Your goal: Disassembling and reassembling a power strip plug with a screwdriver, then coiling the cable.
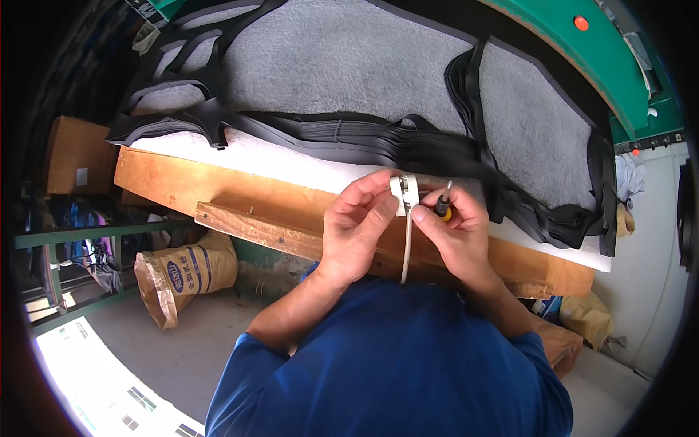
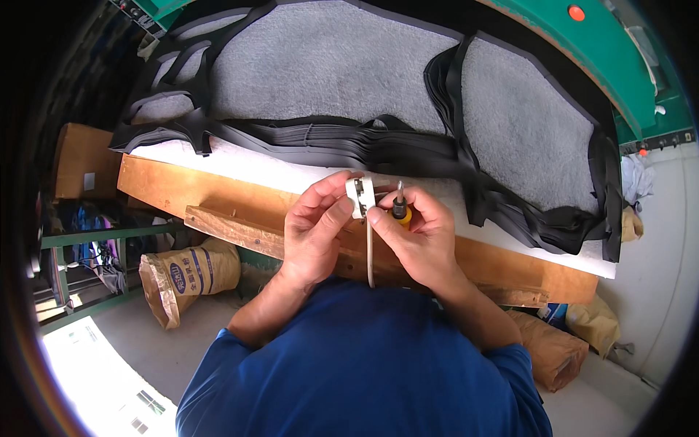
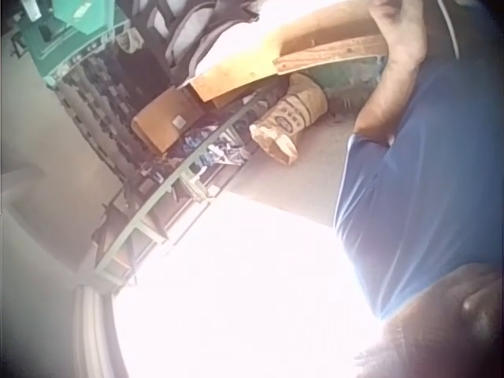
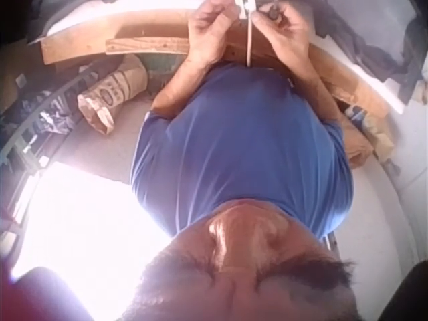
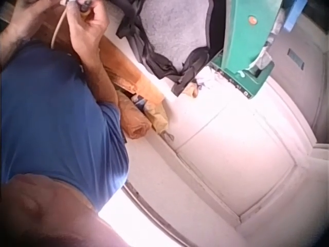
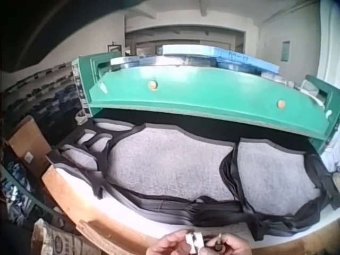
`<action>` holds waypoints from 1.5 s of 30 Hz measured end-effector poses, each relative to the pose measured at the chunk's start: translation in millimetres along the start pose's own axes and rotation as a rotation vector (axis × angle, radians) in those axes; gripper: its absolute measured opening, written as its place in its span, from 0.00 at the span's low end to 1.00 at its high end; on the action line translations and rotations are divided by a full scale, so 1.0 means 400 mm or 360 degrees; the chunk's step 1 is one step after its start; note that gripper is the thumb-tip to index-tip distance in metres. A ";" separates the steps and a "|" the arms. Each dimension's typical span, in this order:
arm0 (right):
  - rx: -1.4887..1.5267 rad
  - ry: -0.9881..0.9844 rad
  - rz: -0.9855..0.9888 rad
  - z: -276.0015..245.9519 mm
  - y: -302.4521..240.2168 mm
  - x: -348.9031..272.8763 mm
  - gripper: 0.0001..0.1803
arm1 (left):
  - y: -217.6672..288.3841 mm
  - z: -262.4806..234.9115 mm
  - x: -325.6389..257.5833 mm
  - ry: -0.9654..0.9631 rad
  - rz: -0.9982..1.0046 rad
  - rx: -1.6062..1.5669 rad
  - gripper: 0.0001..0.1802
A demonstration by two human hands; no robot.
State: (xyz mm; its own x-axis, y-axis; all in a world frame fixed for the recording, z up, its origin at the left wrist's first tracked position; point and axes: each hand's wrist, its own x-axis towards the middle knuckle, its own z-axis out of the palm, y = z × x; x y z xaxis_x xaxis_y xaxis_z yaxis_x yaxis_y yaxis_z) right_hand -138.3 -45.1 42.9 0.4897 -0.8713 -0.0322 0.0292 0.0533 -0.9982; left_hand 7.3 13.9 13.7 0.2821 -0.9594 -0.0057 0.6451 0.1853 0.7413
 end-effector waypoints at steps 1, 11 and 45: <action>0.0050 0.0018 -0.0009 -0.001 0.009 0.001 0.08 | 0.000 0.001 0.000 0.0036 -0.0019 -0.0003 0.18; 0.0517 0.0074 0.0370 -0.002 0.015 0.013 0.20 | 0.014 -0.023 0.019 0.0036 -0.0366 -0.0489 0.15; 0.0247 -0.0107 0.0535 -0.030 -0.004 0.061 0.20 | -0.004 -0.008 0.007 0.0120 -0.0194 0.0047 0.17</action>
State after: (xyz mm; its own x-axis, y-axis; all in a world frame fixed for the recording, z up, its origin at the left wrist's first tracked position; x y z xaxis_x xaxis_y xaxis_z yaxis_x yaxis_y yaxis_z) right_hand -136.7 -72.3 43.0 0.5503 -0.7589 -0.3483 -0.0139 0.4088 -0.9125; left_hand 9.4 11.7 10.2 0.2561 -0.9555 -0.1464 0.6567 0.0609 0.7516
